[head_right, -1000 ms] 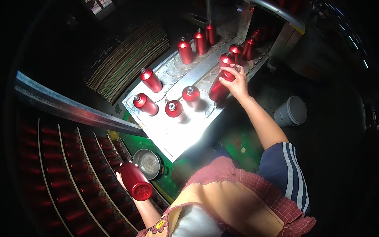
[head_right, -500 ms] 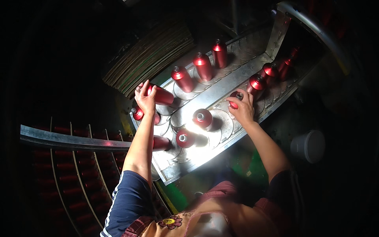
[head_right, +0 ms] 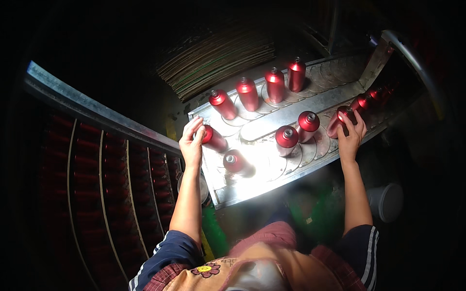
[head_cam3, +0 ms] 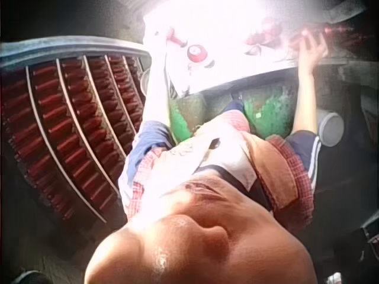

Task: The person repeatedly picks up red spray cans from a metal tray and places them onto a nearby wire rack. The worker handles the cans one or two at a time, moving them between the tray and the rack in a continuous loop.

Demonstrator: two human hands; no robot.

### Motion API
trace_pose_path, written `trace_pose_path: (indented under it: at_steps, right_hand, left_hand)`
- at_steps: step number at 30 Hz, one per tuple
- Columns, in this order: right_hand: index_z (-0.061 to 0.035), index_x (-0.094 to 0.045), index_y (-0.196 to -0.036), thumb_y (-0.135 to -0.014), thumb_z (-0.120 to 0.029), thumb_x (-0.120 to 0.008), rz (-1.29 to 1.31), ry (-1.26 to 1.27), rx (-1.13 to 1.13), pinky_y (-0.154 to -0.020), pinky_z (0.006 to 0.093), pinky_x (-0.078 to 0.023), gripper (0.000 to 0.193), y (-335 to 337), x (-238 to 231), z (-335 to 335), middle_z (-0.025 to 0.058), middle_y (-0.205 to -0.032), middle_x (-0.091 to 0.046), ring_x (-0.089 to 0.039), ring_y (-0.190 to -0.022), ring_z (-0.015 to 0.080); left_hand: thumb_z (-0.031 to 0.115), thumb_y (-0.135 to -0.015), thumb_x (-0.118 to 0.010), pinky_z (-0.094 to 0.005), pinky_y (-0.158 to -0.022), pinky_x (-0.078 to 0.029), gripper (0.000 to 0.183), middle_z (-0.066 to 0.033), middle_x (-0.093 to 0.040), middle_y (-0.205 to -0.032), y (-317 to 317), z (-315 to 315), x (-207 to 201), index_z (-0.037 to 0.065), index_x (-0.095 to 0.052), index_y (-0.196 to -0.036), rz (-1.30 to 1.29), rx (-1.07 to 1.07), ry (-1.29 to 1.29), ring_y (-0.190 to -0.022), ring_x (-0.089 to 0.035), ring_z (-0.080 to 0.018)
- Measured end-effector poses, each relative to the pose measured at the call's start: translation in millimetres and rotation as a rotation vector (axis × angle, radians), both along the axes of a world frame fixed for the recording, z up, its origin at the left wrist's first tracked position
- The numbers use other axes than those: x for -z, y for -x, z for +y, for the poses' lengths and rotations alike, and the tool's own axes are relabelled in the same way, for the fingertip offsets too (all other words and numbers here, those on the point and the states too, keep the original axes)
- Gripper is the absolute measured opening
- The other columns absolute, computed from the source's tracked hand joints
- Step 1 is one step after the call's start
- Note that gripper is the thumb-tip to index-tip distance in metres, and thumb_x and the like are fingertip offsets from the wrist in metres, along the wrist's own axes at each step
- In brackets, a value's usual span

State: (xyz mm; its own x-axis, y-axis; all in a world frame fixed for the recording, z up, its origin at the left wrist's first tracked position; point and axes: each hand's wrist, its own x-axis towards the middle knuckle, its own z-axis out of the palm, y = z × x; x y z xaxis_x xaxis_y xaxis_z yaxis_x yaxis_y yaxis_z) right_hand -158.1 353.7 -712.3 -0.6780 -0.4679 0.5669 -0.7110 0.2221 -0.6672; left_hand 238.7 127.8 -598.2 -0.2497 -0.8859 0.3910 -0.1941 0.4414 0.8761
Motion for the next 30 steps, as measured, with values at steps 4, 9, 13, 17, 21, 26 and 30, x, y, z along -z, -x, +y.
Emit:
trace_pose_path:
  at_steps: [4,9,13,17,21,26,30]
  right_hand:
    - [-0.0069,-0.073,-0.108,-0.080,0.014,-0.060,-0.128,0.282,-0.333,-0.089,0.0283,-0.048,0.037,-78.4,-44.5,-0.3,0.0094,-0.127,-0.055,-0.056,-0.111,0.0207]
    - [-0.0030,-0.072,-0.101,-0.079,0.016,-0.061,-0.083,0.509,-1.006,-0.089,0.0316,-0.050,0.031,-286.8,-135.8,-50.7,0.0119,-0.118,-0.056,-0.059,-0.105,0.0224]
    - [-0.0047,-0.070,-0.100,-0.074,0.016,-0.064,0.120,0.634,-1.450,-0.085,0.0343,-0.053,0.034,-467.8,-268.5,-69.0,0.0147,-0.115,-0.058,-0.061,-0.102,0.0251]
    - [-0.0093,-0.072,-0.106,-0.076,0.010,-0.067,0.426,0.729,-1.671,-0.088,0.0375,-0.053,0.036,-645.5,-404.9,-64.3,0.0160,-0.118,-0.060,-0.062,-0.107,0.0295]
    - [-0.0132,-0.067,-0.122,-0.084,-0.001,-0.068,0.402,0.733,-2.066,-0.086,0.0358,-0.058,0.040,-809.6,-500.2,-77.2,0.0111,-0.126,-0.054,-0.062,-0.112,0.0272]
    - [-0.0194,-0.062,-0.131,-0.091,-0.014,-0.066,0.736,0.942,-1.832,-0.099,0.0404,-0.052,0.040,-1021.3,-583.4,-106.8,0.0109,-0.135,-0.054,-0.054,-0.124,0.0307]
    - [-0.0215,-0.063,-0.132,-0.088,-0.031,-0.071,0.785,0.824,-1.828,-0.101,0.0424,-0.049,0.046,-1174.0,-630.3,-123.7,0.0129,-0.119,-0.067,-0.060,-0.115,0.0338]
  left_hand:
    - [0.003,-0.093,-0.063,-0.0274,-0.075,-0.057,0.016,-0.0052,-0.069,-0.102,-104.0,161.6,-28.8,-0.001,-0.071,-0.105,0.136,-0.089,-0.381,-0.088,-0.067,-0.0142]
    - [0.003,-0.091,-0.063,-0.0276,-0.082,-0.055,0.016,-0.0091,-0.066,-0.110,-241.2,301.4,-98.2,-0.001,-0.072,-0.103,0.222,-0.076,-0.412,-0.095,-0.065,-0.0157]
    - [0.003,-0.084,-0.066,-0.0342,-0.086,-0.051,0.018,-0.0168,-0.069,-0.101,-369.9,414.6,-189.6,-0.003,-0.073,-0.099,0.117,-0.095,0.034,-0.095,-0.066,-0.0236]
    - [0.011,-0.084,-0.068,-0.0321,-0.071,-0.057,0.016,-0.0188,-0.067,-0.094,-502.6,517.7,-280.2,-0.004,-0.072,-0.085,-0.076,-0.435,0.360,-0.084,-0.067,-0.0240]
    - [0.017,-0.088,-0.067,-0.0321,-0.078,-0.054,0.030,-0.0140,-0.065,-0.117,-593.5,550.7,-359.7,0.002,-0.069,-0.114,-0.200,-1.048,0.462,-0.098,-0.065,-0.0206]
    - [0.026,-0.091,-0.065,-0.0328,-0.090,-0.050,0.043,-0.0087,-0.064,-0.127,-730.6,512.9,-450.0,0.014,-0.062,-0.132,-0.397,-1.577,0.266,-0.106,-0.062,-0.0170]
    - [0.025,-0.088,-0.067,-0.0342,-0.095,-0.048,0.045,-0.0102,-0.064,-0.128,-856.3,468.8,-515.8,0.015,-0.063,-0.132,-0.919,-1.683,0.235,-0.113,-0.062,-0.0218]
